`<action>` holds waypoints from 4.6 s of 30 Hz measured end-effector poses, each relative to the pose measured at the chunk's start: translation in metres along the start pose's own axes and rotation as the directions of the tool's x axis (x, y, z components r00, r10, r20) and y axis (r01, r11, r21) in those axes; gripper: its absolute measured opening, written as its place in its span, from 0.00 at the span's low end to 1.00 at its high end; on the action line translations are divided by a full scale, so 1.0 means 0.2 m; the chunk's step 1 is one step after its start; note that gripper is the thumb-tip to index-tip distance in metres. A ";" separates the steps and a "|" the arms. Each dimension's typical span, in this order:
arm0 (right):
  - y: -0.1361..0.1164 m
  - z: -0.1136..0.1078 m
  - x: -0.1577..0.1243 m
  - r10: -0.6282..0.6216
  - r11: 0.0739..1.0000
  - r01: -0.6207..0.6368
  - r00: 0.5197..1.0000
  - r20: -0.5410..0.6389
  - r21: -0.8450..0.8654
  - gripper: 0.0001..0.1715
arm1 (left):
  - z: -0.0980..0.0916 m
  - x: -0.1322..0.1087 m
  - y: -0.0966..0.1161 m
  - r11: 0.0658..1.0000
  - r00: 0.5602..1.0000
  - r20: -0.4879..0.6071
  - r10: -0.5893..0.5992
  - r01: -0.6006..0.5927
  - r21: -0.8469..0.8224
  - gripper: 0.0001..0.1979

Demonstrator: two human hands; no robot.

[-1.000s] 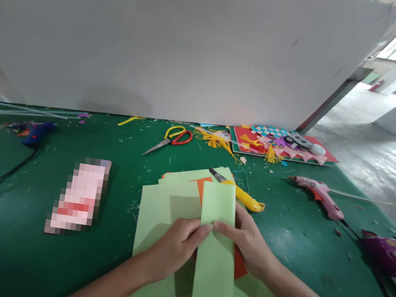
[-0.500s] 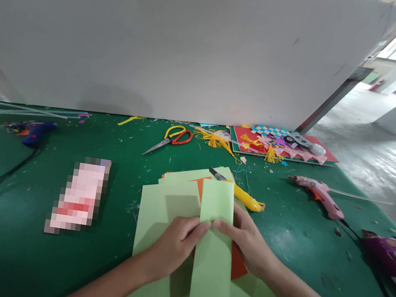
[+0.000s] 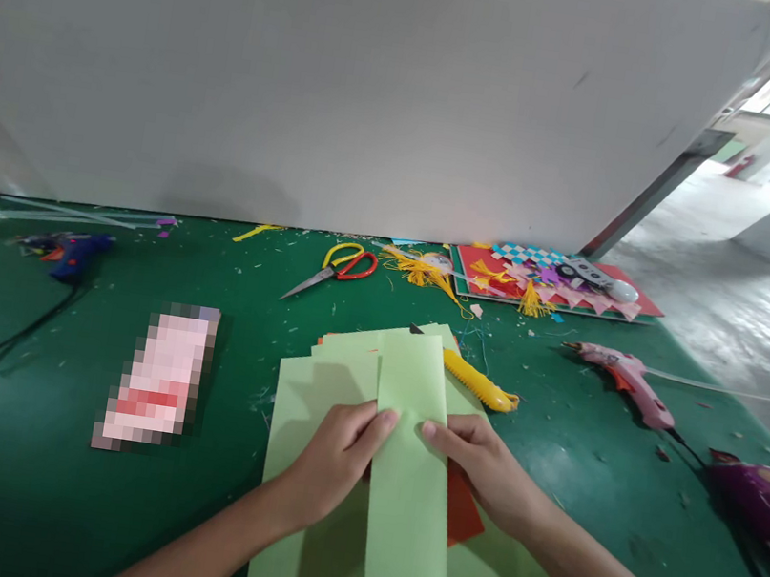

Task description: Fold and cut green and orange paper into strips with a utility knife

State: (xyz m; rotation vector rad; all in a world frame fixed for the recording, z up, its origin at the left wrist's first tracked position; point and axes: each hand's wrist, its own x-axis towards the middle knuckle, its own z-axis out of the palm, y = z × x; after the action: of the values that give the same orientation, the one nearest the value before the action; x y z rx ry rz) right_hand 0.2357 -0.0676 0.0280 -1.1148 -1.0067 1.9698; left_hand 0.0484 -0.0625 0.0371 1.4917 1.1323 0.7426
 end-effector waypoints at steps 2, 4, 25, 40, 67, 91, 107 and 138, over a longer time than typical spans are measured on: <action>0.00 0.00 0.00 0.002 1.000 -0.003 1.000 -0.012 -0.012 0.21 | 0.00 0.00 0.00 1.000 1.000 -0.004 -0.015 0.015 0.004 0.21; -0.01 0.00 0.00 -0.003 0.999 0.001 1.000 -0.024 -0.045 0.22 | 0.00 0.01 -0.01 1.000 1.000 -0.018 -0.024 0.025 0.014 0.21; -0.01 -0.02 0.00 0.013 0.926 0.007 0.999 0.051 -0.377 0.33 | -0.03 0.01 -0.01 1.000 0.991 -0.129 -0.019 0.022 0.019 0.19; 0.01 -0.03 0.00 0.071 0.902 0.002 0.986 0.151 -0.433 0.33 | -0.03 0.01 -0.02 0.999 0.986 -0.158 -0.048 0.043 -0.033 0.18; -0.04 -0.02 -0.03 0.216 0.930 -0.030 0.850 0.480 -0.366 0.31 | -0.06 0.03 -0.02 0.999 0.963 -0.269 -0.019 0.026 0.022 0.19; 0.02 -0.05 -0.02 0.297 0.939 -0.126 0.765 0.572 -0.320 0.25 | -0.09 0.04 -0.02 1.000 0.944 -0.329 -0.016 0.023 0.019 0.19; 0.01 -0.08 0.01 -0.031 0.932 0.078 0.990 0.138 -0.353 0.30 | -0.05 0.00 0.00 0.997 0.997 0.077 0.031 -0.036 0.071 0.20; -0.01 -0.09 0.03 -0.066 0.986 0.056 0.996 -0.058 -0.156 0.24 | -0.03 -0.01 -0.01 0.998 0.967 0.254 -0.025 0.010 0.060 0.20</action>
State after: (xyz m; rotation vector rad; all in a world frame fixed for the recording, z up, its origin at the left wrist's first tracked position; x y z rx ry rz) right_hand 0.2499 -0.0554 0.0211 -1.2074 -1.1619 1.8220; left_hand 0.0428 -0.0624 0.0372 1.5739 0.9771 0.4918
